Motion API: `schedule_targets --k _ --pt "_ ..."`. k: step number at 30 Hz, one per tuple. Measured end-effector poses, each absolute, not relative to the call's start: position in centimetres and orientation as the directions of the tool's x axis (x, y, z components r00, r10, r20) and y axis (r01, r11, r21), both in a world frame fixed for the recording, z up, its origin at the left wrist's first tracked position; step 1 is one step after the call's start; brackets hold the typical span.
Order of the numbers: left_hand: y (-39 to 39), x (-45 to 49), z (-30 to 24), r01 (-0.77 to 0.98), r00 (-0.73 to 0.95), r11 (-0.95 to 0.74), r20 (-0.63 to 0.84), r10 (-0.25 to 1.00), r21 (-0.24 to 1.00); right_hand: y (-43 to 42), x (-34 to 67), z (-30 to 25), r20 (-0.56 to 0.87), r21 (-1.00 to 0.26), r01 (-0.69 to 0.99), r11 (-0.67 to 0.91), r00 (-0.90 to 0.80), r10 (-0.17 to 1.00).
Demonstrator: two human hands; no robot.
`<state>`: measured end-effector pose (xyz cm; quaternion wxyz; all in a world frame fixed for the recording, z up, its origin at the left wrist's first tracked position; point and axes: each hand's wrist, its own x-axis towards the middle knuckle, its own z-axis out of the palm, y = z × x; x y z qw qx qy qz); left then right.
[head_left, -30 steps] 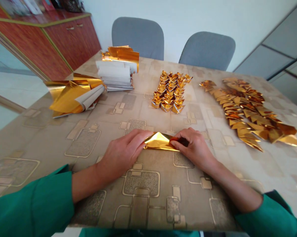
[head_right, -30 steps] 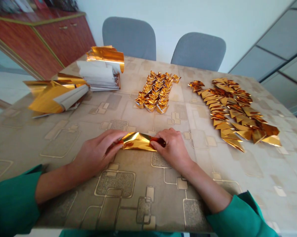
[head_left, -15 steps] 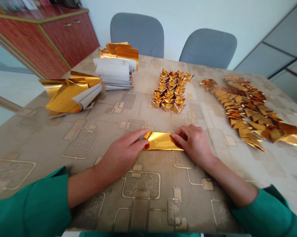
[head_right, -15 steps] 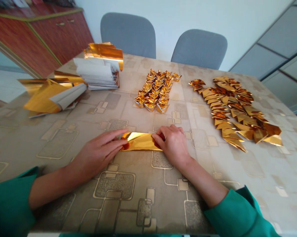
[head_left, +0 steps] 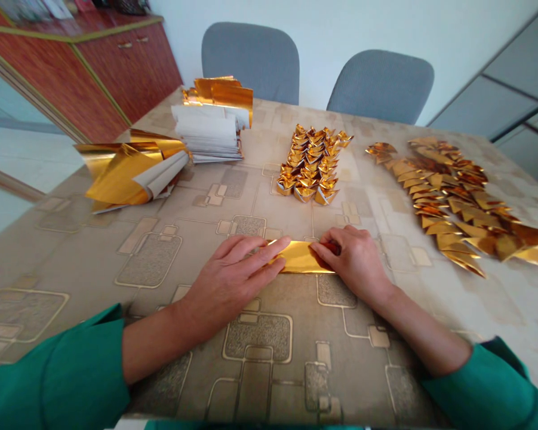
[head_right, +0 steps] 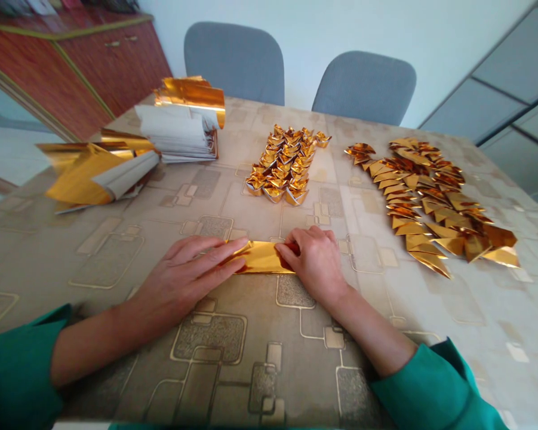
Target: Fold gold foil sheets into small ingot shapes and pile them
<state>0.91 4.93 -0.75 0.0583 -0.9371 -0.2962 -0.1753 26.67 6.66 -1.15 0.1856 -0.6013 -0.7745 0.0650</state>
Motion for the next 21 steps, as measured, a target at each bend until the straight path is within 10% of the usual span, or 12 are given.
schedule_targets --k 21 --pt "5.2 0.3 -2.1 0.500 0.819 -0.862 0.278 0.503 0.085 6.7 26.8 -1.1 0.193 -0.328 0.904 0.273 -0.219 0.956"
